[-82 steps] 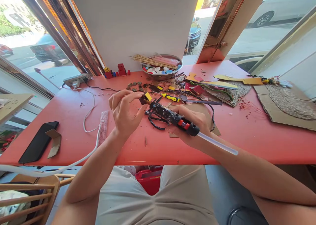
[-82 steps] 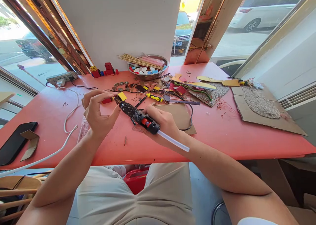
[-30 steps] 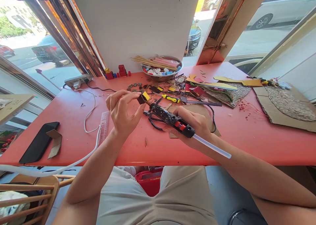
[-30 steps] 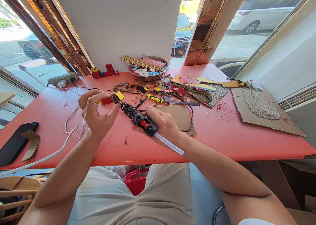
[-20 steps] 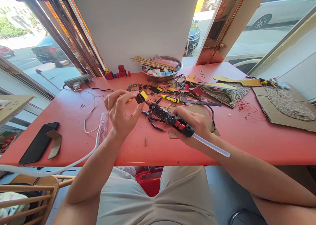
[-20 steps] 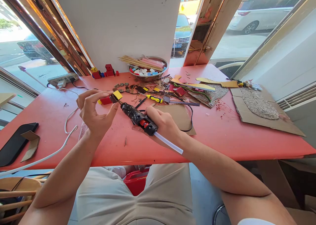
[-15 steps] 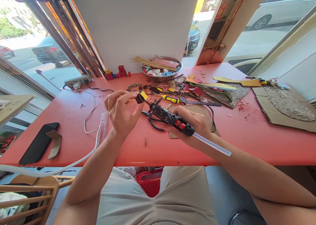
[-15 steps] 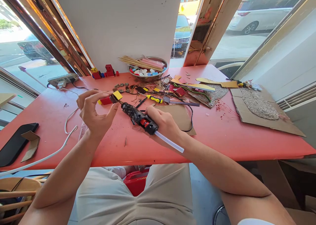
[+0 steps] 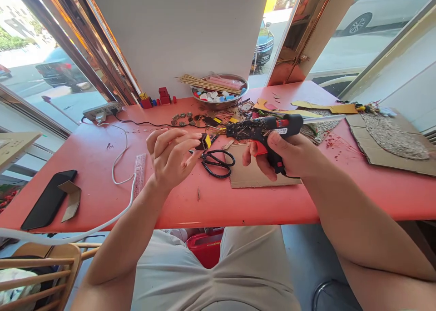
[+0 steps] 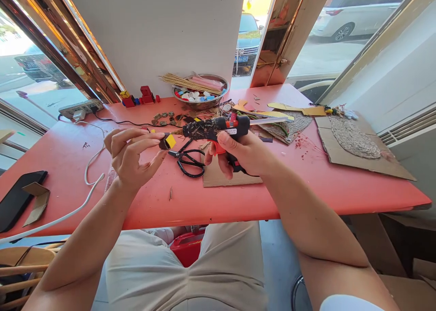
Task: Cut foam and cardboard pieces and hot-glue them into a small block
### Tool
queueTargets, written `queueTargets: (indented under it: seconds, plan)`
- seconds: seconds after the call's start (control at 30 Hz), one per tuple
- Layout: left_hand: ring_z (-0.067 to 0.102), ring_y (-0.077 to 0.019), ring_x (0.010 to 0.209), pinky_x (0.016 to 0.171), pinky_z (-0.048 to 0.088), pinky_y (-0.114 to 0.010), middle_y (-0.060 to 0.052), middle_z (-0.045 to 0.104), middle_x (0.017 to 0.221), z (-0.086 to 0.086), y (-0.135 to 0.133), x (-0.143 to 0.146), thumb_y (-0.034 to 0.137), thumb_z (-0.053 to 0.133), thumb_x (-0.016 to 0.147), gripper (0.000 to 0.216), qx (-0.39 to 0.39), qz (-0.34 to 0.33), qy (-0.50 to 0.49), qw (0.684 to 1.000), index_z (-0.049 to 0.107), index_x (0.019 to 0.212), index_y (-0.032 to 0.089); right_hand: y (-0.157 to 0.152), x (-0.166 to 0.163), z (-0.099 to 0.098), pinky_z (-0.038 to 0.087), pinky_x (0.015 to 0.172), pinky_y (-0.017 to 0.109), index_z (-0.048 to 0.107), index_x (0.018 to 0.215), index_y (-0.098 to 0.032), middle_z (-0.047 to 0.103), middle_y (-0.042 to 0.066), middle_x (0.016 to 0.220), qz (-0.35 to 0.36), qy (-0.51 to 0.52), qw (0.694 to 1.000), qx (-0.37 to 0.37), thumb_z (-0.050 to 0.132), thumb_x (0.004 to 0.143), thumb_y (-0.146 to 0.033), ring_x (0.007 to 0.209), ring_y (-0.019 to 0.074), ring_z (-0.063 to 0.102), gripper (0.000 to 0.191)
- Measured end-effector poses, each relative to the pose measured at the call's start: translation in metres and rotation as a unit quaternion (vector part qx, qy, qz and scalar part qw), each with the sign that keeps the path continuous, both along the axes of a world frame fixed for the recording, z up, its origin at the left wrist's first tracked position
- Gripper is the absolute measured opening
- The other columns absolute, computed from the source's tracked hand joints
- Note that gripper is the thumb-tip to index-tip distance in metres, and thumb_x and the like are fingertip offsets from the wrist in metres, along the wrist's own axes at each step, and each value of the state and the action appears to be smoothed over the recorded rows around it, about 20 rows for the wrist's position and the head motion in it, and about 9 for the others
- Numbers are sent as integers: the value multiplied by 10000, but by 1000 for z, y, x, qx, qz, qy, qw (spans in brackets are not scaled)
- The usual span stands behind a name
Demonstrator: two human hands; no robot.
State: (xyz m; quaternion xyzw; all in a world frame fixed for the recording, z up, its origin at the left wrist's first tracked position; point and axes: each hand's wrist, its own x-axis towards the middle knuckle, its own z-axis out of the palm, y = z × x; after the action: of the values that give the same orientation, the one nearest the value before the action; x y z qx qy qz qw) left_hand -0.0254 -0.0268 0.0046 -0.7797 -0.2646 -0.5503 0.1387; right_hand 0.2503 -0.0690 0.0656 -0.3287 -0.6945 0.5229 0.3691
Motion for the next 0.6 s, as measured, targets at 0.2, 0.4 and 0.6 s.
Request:
queueTargets:
  seconds: [0.2, 0.4, 0.6]
  plan:
    - [770, -268, 887, 968, 539, -518, -14, 864, 910, -1, 0, 1, 414, 736, 954, 79, -23, 50, 37, 998, 693, 949, 347, 0, 6, 5, 424, 441, 324, 562, 767, -248, 548, -34, 437, 7, -44, 998, 35, 575, 857, -920, 481, 226, 667, 678]
    - [766, -242, 847, 949, 554, -489, 11, 862, 888, -3, 1, -1, 375, 701, 974, 28, 49, 42, 54, 996, 711, 957, 354, -1, 6, 5, 407, 412, 290, 519, 723, -255, 527, -35, 419, 1, -77, 996, 37, 573, 837, -937, 530, 237, 721, 693]
    - [766, -235, 843, 929, 571, -478, 15, 861, 882, -2, 0, -4, 385, 717, 961, 43, 45, 44, 65, 996, 706, 937, 351, -3, 6, 8, 449, 418, 292, 523, 570, -261, 564, 30, 407, -9, -106, 990, 87, 537, 874, -920, 603, 241, 733, 726]
